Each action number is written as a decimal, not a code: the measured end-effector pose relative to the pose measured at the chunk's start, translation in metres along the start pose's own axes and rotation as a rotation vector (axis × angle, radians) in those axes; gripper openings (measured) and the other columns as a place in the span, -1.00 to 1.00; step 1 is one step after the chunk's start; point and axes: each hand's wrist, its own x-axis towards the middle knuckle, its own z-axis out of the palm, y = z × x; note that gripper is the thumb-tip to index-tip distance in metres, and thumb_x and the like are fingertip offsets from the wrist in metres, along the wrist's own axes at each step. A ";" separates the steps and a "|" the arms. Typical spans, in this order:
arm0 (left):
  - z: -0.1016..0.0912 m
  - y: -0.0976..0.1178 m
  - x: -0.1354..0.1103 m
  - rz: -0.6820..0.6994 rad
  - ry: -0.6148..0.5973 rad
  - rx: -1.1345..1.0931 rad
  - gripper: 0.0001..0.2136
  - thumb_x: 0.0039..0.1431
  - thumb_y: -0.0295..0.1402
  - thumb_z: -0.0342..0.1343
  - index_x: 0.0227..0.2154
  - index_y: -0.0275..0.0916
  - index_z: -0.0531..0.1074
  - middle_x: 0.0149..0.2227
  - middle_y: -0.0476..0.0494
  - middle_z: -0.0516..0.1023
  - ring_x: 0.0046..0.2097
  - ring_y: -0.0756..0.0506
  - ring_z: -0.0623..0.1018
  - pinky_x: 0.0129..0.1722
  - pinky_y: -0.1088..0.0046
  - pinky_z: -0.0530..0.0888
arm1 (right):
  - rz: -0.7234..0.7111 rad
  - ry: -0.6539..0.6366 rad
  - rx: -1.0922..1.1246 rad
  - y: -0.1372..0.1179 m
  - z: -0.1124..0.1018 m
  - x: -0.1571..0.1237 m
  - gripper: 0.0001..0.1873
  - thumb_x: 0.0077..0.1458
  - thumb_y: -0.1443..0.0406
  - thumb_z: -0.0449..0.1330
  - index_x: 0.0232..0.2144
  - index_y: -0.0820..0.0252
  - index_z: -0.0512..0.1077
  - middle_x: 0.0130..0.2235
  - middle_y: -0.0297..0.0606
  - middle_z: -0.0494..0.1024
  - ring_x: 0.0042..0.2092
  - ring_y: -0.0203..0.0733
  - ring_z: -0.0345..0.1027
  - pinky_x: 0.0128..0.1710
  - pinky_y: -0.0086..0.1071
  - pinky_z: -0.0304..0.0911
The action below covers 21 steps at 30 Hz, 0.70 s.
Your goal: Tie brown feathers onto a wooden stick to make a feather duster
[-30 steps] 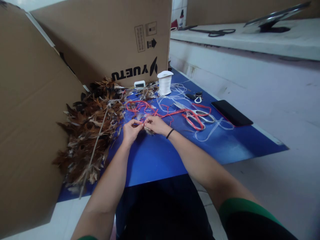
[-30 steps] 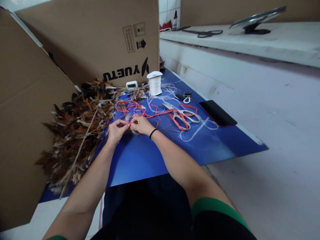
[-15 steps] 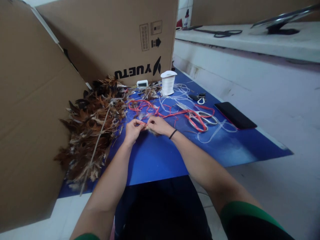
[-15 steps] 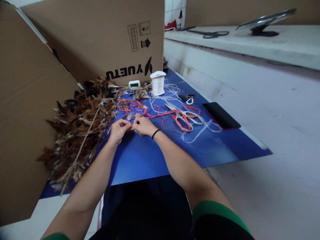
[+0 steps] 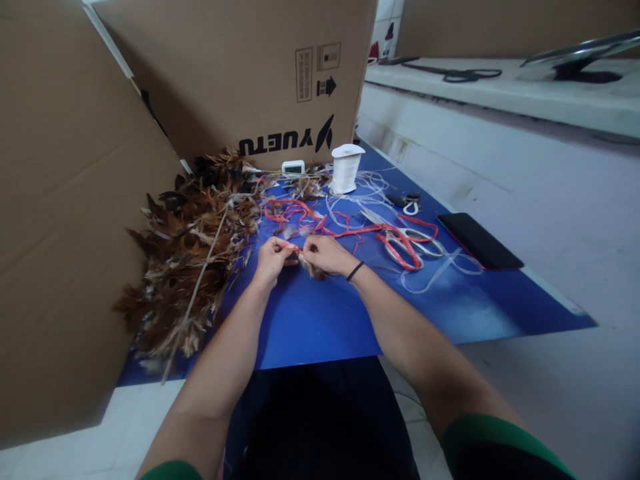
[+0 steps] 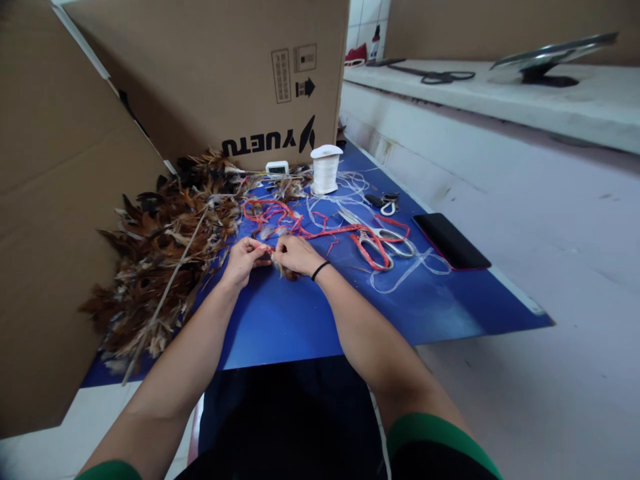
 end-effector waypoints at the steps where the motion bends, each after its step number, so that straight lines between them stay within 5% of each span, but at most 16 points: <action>1: 0.000 0.000 0.000 0.003 0.000 0.003 -0.71 -0.22 -0.32 0.31 -0.51 -0.30 0.30 -0.50 -0.07 0.51 -0.45 -0.03 0.51 -0.51 0.42 0.51 | -0.004 -0.002 -0.004 0.000 0.000 0.000 -0.91 -0.10 0.34 0.10 -0.55 0.23 0.39 -0.49 -0.33 0.47 -0.47 -0.36 0.26 -0.44 -0.51 0.08; 21: -0.006 -0.006 0.007 0.209 0.095 0.180 -0.80 -0.19 -0.32 0.22 -0.53 -0.31 0.34 -0.38 -0.10 0.50 -0.40 -0.07 0.54 -0.59 0.49 0.46 | -0.028 0.033 -0.065 0.004 0.001 0.002 -0.89 -0.07 0.33 0.16 -0.57 0.25 0.43 -0.51 -0.31 0.48 -0.48 -0.37 0.25 -0.43 -0.50 0.07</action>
